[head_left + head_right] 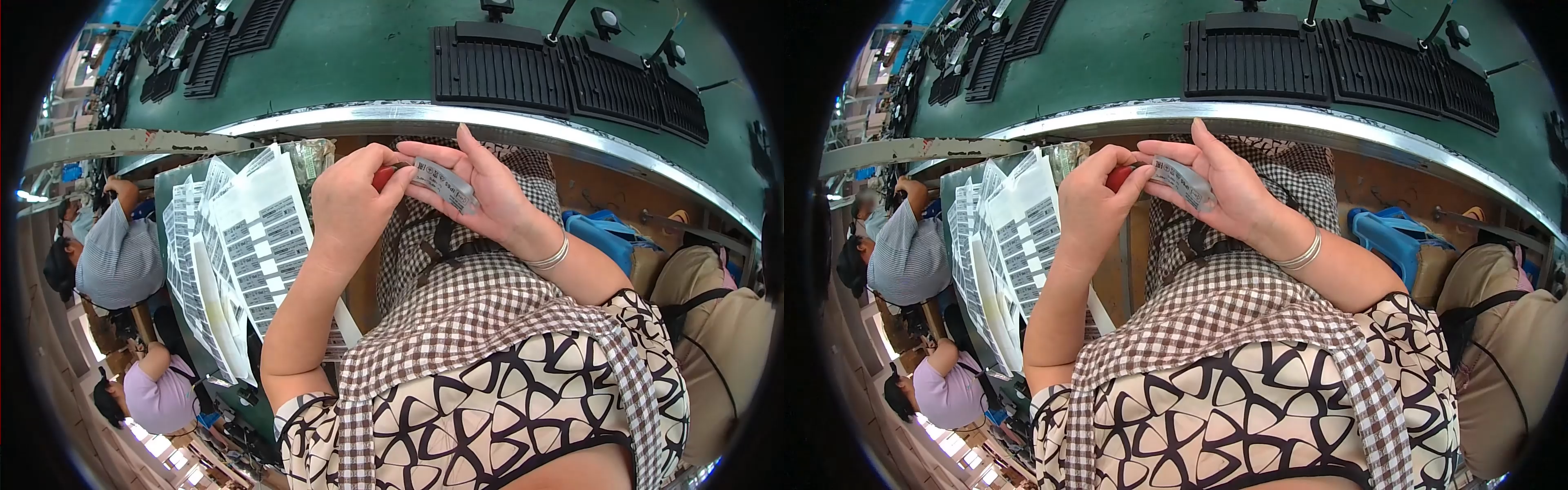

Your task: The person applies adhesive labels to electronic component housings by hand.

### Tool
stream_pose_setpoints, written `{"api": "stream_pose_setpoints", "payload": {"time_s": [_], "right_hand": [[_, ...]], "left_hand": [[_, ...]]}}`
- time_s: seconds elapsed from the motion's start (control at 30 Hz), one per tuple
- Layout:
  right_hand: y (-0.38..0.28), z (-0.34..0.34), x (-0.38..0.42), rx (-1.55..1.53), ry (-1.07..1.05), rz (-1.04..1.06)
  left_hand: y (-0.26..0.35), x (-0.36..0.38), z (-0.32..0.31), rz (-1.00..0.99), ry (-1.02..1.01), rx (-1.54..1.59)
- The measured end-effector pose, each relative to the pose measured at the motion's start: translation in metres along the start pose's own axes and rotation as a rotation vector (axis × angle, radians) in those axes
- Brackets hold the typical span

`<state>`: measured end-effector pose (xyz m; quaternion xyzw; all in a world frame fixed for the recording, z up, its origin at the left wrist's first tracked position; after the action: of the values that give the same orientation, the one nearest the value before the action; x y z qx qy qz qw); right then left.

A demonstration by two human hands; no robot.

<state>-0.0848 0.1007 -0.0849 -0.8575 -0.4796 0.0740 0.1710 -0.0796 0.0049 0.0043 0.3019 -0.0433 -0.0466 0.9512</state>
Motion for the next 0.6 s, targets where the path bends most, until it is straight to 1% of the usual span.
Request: {"api": "stream_pose_setpoints", "payload": {"time_s": [0.23, 0.53, 0.6], "right_hand": [[0.0004, 0.0018, 0.0002, -0.005, 0.013, 0.000], [-0.0006, 0.0003, -0.0004, -0.002, 0.001, 0.001], [-0.0007, -0.0002, -0.0004, -0.002, -0.002, 0.006]], "left_hand": [[-0.0067, -0.0012, -0.0051, 0.038, -0.049, 0.006], [-0.0055, -0.0016, -0.0042, 0.045, -0.049, 0.001], [-0.0036, -0.0014, -0.0024, 0.027, -0.013, -0.001]]}}
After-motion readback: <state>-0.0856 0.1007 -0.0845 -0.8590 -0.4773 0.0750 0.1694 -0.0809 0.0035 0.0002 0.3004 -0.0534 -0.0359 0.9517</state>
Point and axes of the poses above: each hand's wrist, its own x-axis away from the middle knuckle, its own z-axis out of the back of the hand, y = z × x, the point moved 10 cm from there along -x, towards the middle knuckle, and after that the axes turned 15 degrees about -y, right-handed, at the moved point
